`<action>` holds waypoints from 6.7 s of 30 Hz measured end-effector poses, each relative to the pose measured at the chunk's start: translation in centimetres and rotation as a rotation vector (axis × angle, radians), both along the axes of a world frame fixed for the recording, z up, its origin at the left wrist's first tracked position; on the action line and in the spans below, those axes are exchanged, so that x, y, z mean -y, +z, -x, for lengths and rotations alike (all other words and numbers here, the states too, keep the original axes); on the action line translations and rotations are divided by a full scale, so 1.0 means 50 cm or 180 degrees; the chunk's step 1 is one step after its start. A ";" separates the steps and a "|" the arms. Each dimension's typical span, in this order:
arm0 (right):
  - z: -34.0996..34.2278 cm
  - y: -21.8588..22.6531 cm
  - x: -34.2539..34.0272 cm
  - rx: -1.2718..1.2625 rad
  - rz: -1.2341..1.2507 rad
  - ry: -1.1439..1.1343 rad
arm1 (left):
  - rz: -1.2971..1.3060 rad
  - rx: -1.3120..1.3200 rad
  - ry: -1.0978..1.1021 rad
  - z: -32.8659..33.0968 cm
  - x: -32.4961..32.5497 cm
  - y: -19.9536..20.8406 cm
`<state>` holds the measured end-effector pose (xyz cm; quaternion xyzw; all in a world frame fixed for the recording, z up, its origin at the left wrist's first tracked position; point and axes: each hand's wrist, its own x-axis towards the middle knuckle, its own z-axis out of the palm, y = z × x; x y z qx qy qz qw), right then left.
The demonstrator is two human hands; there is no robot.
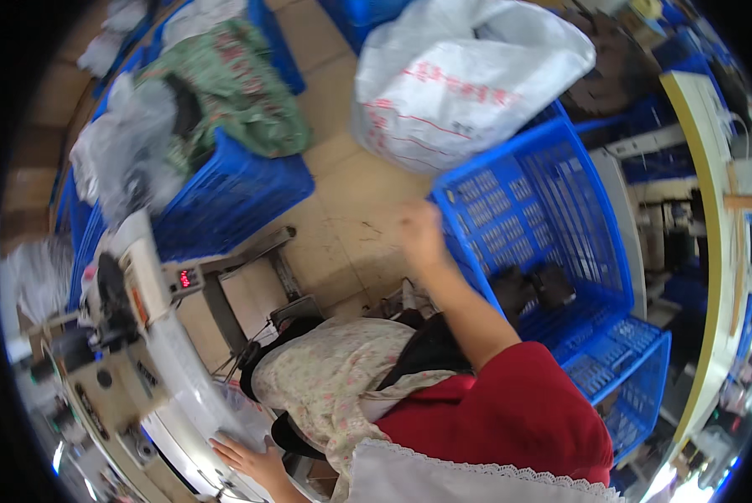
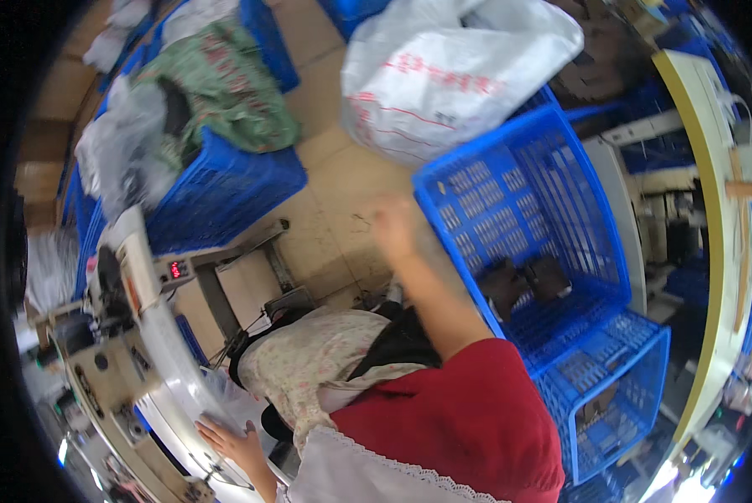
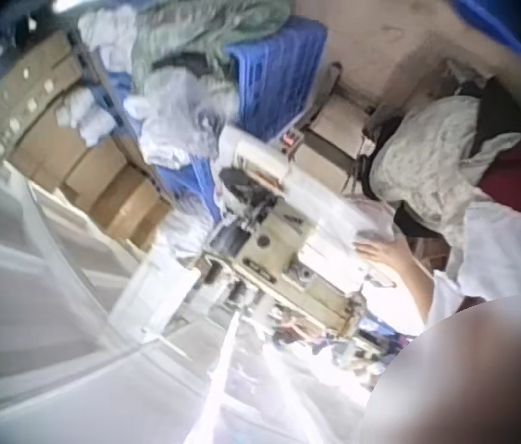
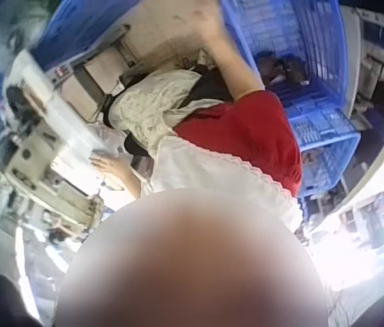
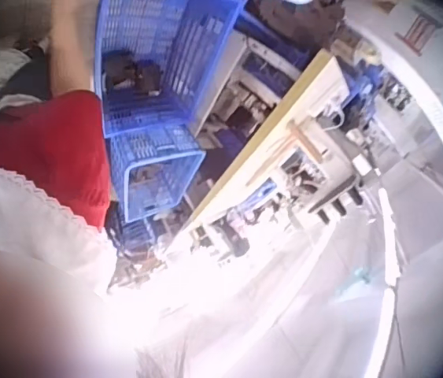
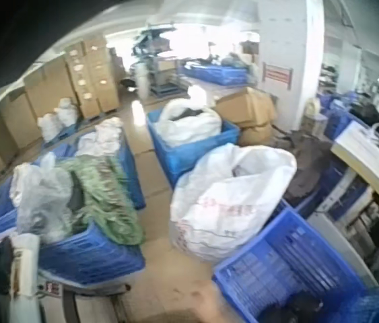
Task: Stitching components of a shoe using an industrial sewing machine.
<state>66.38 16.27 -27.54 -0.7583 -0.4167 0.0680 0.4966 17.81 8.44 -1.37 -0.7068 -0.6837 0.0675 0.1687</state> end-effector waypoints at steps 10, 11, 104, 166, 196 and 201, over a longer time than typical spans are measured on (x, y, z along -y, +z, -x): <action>-0.127 -0.233 0.431 -0.2565 0.1766 0.0122 | 0.0003 0.0096 0.0248 0.039 -0.028 -0.034; -0.114 -0.232 0.418 -0.2590 0.1685 -0.0045 | 0.0062 0.0110 0.0322 0.038 -0.031 -0.035; 0.410 0.375 0.095 -0.0145 0.0462 0.6693 | -0.1561 0.6598 -0.0230 -0.068 0.189 0.024; 0.470 0.404 0.016 -0.5042 0.4103 0.4567 | -0.0658 0.4212 0.0237 -0.062 0.164 0.052; 0.475 0.389 0.021 -0.5160 0.4573 0.4622 | -0.0018 0.5650 0.0068 -0.064 0.119 0.034; 0.474 0.384 0.015 -0.5188 0.4589 0.4644 | 0.0141 0.5889 0.0136 -0.080 0.114 0.042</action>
